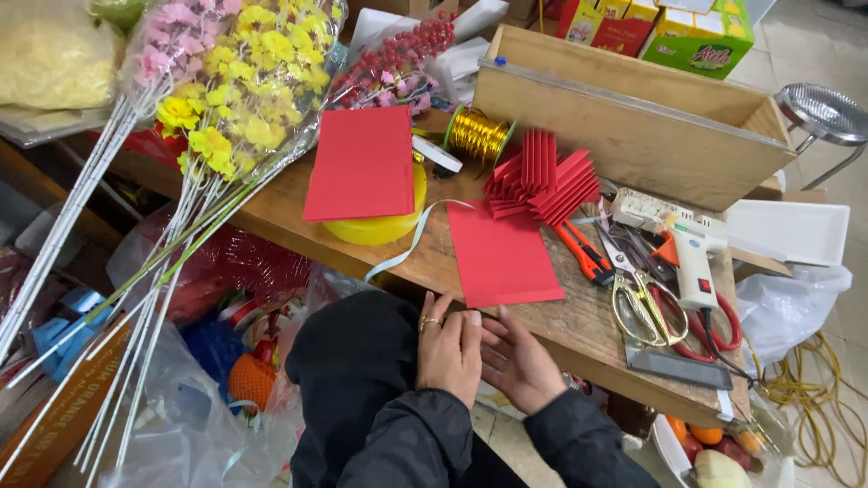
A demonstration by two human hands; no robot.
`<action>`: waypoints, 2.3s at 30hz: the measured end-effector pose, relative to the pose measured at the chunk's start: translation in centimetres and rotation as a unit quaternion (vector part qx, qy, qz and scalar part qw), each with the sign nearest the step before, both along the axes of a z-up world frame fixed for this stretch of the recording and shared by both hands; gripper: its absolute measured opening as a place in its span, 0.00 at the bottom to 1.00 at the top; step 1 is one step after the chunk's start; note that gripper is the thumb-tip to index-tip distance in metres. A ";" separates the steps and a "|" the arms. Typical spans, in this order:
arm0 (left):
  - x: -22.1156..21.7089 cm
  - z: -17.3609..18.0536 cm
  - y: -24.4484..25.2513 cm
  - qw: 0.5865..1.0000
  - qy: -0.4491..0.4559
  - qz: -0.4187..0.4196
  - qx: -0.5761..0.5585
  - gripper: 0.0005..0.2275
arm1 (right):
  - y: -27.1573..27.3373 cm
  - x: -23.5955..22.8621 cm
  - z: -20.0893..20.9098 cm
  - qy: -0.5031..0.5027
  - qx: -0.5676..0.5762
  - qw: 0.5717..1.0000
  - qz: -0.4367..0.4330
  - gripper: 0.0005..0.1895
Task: Folding small rectangular pieces of red paper into narrow strips or decorative shapes.
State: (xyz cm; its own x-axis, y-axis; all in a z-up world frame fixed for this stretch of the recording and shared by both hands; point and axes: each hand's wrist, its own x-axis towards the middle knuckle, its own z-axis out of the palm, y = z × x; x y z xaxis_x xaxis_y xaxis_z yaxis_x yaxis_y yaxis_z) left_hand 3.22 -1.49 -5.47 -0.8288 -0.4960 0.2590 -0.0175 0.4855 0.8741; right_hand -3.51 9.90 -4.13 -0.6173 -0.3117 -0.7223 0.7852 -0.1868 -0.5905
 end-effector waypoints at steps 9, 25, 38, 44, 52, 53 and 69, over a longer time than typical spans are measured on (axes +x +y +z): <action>-0.7 -0.6 -0.3 0.996 0.072 0.057 -0.001 0.19 | -3.3 -2.1 -8.6 -0.036 -0.166 0.981 -0.095 0.11; 0.5 3.1 -0.8 0.991 0.096 0.053 0.071 0.19 | 9.4 1.2 10.8 0.695 0.224 0.683 -0.007 0.06; 0.8 3.5 -0.8 0.983 0.130 0.071 0.112 0.18 | 8.9 2.8 10.1 0.755 0.314 0.558 -0.142 0.07; 2.3 6.0 -0.6 0.979 0.187 0.074 -0.009 0.20 | 8.3 1.9 5.1 0.769 0.274 0.577 -0.020 0.09; -0.8 3.8 -1.0 0.929 0.081 -0.071 -0.355 0.20 | 8.9 -2.7 0.5 0.710 0.265 0.647 0.083 0.10; -1.5 3.2 -1.1 0.929 0.069 -0.076 -0.355 0.17 | 8.9 -3.2 0.6 0.698 0.259 0.661 0.094 0.09; -11.6 -4.0 -3.4 0.967 -0.058 -0.141 -0.203 0.03 | 7.8 -6.8 -1.0 0.665 0.374 0.645 0.046 0.14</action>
State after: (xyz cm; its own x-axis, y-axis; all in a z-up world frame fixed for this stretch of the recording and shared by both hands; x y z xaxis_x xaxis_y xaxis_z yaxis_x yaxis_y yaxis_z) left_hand -8.34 -4.90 -9.44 -0.9517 -0.1224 0.2817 0.0792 0.7884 0.6101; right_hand -10.31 17.75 -5.10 -0.8497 -0.2634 0.4567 -0.5211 0.5516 -0.6513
